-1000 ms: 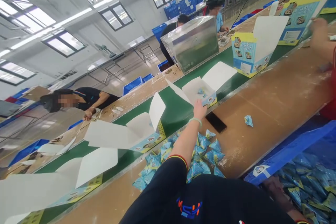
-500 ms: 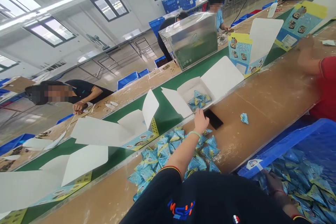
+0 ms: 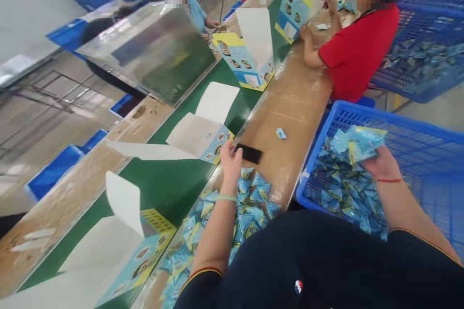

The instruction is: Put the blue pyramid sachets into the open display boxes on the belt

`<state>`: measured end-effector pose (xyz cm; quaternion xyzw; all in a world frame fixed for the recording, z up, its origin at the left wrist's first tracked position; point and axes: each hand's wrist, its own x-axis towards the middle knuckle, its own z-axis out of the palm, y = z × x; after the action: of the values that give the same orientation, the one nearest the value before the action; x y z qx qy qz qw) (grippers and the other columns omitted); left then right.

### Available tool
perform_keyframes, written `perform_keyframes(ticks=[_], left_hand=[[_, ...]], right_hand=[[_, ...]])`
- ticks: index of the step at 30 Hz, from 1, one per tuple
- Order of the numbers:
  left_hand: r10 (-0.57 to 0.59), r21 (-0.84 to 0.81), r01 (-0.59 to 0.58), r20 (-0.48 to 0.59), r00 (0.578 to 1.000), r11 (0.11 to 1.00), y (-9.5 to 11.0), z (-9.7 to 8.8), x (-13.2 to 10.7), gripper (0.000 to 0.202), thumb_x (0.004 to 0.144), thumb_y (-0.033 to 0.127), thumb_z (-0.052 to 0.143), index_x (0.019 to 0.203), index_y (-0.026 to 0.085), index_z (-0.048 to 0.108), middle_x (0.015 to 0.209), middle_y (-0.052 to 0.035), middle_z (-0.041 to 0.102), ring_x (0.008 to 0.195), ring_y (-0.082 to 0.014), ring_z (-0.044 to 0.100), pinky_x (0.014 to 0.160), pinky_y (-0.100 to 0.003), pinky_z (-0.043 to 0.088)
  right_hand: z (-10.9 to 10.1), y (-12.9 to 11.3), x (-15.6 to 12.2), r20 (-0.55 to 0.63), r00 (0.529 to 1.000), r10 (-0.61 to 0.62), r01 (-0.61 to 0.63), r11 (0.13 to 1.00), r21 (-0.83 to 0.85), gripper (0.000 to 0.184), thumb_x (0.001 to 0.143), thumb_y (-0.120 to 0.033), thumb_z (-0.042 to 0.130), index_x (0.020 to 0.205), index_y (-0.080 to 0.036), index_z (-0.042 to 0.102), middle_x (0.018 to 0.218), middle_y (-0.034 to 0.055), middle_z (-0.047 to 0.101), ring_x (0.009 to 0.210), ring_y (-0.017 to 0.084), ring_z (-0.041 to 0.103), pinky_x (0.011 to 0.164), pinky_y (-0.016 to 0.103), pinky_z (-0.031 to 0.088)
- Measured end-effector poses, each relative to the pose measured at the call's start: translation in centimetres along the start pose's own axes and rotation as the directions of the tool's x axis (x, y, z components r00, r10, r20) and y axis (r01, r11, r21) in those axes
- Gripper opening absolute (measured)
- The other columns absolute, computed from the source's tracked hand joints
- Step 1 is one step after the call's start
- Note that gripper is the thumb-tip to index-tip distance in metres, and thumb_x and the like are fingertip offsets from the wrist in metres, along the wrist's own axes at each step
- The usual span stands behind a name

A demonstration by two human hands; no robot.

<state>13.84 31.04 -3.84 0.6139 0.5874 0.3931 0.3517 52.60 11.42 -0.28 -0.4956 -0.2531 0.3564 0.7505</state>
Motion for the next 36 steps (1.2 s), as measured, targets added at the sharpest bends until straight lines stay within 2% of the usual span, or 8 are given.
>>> perform_keyframes(ticks=[4,6,8,13,19,24,32,36], left_hand=[[0.293,-0.422,-0.128,0.352,0.889,0.897,7.1,2.3,-7.0,0.071,0.086,0.057,0.071,0.145,0.027,0.047,0.153,-0.0156,0.049,0.128,-0.0293,0.060,0.102,-0.043,0.055],[0.408,-0.469,-0.208,0.378,0.831,0.858,10.3,2.4,-9.7,0.092,0.076,0.060,0.082,0.152,0.029,0.042,0.158,-0.0161,0.043,0.132,-0.0321,0.057,0.109,-0.046,0.051],[0.423,-0.435,-0.264,0.323,0.847,0.861,12.1,2.3,-11.2,0.102,0.065,0.059,0.091,0.151,0.027,0.045,0.156,-0.0171,0.046,0.135,-0.0350,0.054,0.113,-0.048,0.047],[0.045,-0.652,-0.003,0.048,0.998,0.758,11.5,1.9,-11.9,0.075,0.074,0.062,0.081,0.133,0.024,0.056,0.130,-0.0121,0.066,0.120,-0.0298,0.064,0.104,-0.044,0.052],[-0.315,-0.891,0.035,-0.123,0.941,0.453,12.0,0.8,-10.9,0.059,0.092,0.072,0.045,0.109,0.018,0.063,0.109,-0.0094,0.072,0.103,-0.0247,0.071,0.093,-0.039,0.057],[-0.309,-0.869,-0.128,-0.303,0.902,0.477,12.3,-0.6,-10.5,0.061,0.097,0.073,0.035,0.109,0.020,0.064,0.104,-0.0073,0.073,0.102,-0.0225,0.071,0.093,-0.038,0.057],[-0.225,-0.905,-0.040,-0.148,0.963,0.424,13.2,-2.1,-10.1,0.085,0.090,0.087,0.020,0.120,0.021,0.065,0.119,-0.0121,0.071,0.116,-0.0290,0.068,0.103,-0.053,0.054],[-0.142,-0.781,-0.213,-0.358,0.923,0.587,12.2,-4.7,-9.9,0.083,0.090,0.087,0.027,0.126,0.021,0.062,0.124,-0.0130,0.068,0.125,-0.0310,0.064,0.104,-0.052,0.054]], right_hand=[[4.9,0.8,-0.5,0.117,0.976,0.186,-0.201,0.970,0.140,0.035,0.063,-0.052,0.088,0.084,-0.030,0.073,0.083,-0.0016,0.077,0.083,0.023,0.073,0.087,0.040,0.060],[8.3,1.8,-1.6,0.276,0.930,0.243,-0.289,0.947,0.138,0.040,0.062,-0.056,0.088,0.090,-0.031,0.073,0.089,-0.0011,0.078,0.093,0.026,0.074,0.093,0.046,0.060],[11.4,2.8,-2.7,0.406,0.869,0.282,-0.359,0.925,0.126,0.041,0.065,-0.059,0.086,0.093,-0.032,0.074,0.095,-0.0001,0.078,0.100,0.028,0.073,0.095,0.048,0.059],[16.8,4.7,-3.8,0.493,0.790,0.364,-0.501,0.847,0.177,0.035,0.072,-0.060,0.081,0.092,-0.032,0.073,0.098,0.0007,0.077,0.106,0.028,0.072,0.096,0.047,0.060],[20.2,5.4,-5.0,0.590,0.713,0.378,-0.558,0.816,0.152,0.038,0.076,-0.060,0.076,0.103,-0.033,0.074,0.110,0.0003,0.078,0.119,0.028,0.068,0.100,0.046,0.060],[20.6,5.9,-6.6,0.654,0.623,0.430,-0.587,0.809,0.028,0.039,0.069,-0.049,0.085,0.100,-0.028,0.076,0.107,0.0024,0.080,0.103,0.029,0.075,0.098,0.049,0.060],[20.9,3.5,-5.9,0.570,0.718,0.399,-0.534,0.842,0.083,0.041,0.054,-0.049,0.093,0.086,-0.030,0.074,0.091,-0.0005,0.080,0.088,0.028,0.076,0.087,0.046,0.064],[21.2,2.1,-4.9,0.606,0.753,0.257,-0.432,0.887,0.161,0.039,0.060,-0.059,0.086,0.084,-0.031,0.074,0.090,0.0024,0.078,0.102,0.034,0.073,0.099,0.056,0.057]])
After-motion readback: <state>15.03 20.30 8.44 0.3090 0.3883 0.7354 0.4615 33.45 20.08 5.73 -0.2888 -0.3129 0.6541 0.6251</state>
